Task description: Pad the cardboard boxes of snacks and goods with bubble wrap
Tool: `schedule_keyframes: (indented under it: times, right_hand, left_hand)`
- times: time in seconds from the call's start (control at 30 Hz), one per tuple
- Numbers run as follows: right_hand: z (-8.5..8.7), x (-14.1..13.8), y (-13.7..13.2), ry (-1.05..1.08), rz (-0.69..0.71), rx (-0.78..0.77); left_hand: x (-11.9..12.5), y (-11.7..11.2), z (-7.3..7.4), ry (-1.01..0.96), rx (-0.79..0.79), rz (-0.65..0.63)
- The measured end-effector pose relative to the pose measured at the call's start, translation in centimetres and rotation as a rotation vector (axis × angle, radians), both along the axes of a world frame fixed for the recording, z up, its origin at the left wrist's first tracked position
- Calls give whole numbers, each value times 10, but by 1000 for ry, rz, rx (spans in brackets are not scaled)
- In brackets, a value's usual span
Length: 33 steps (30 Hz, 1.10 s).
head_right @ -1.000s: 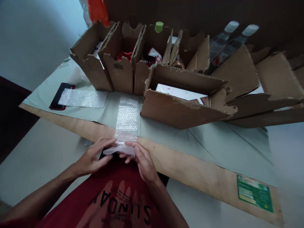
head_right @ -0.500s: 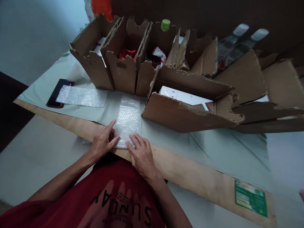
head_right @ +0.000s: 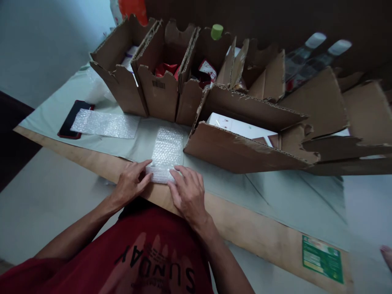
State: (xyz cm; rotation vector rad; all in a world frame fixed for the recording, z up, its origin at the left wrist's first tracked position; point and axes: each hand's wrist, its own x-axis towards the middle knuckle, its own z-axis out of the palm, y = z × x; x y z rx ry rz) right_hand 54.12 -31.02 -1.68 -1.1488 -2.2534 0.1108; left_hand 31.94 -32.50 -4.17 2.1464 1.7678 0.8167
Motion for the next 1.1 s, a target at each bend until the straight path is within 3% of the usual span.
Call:
schedule_keyframes:
  times: [0.2,0.37,0.43,0.53,0.67,0.8,0.9,1.0,1.1]
  right_hand:
    - [-10,0,0,-175,142,-142]
    - [-3,2,3,-5,192,-320]
    - [2,3,4,18,150,-304]
    - [4,3,6,-34,39,-163]
    - [-4,-1,11,-193,75,-94]
    - [-9,-1,12,-155,86,-165]
    - [-2,3,6,-54,126,-277]
    - [7,4,-2,-53,104,-286]
    - [9,-2,-1,-137,21,-184]
  left_hand:
    - [-4,-3,5,65,66,-14]
    - [-12,-16,15,-38,39,-266]
    - [-11,-10,15,-69,23,-246]
    - [-7,11,9,-21,42,-146]
    - [-3,31,3,37,64,-70]
    - [-6,14,11,-20,98,-193]
    - [-9,-3,18,-84,49,-283]
    - [-10,0,18,-102,4,-240]
    - [-7,22,11,-23,-10,-124]
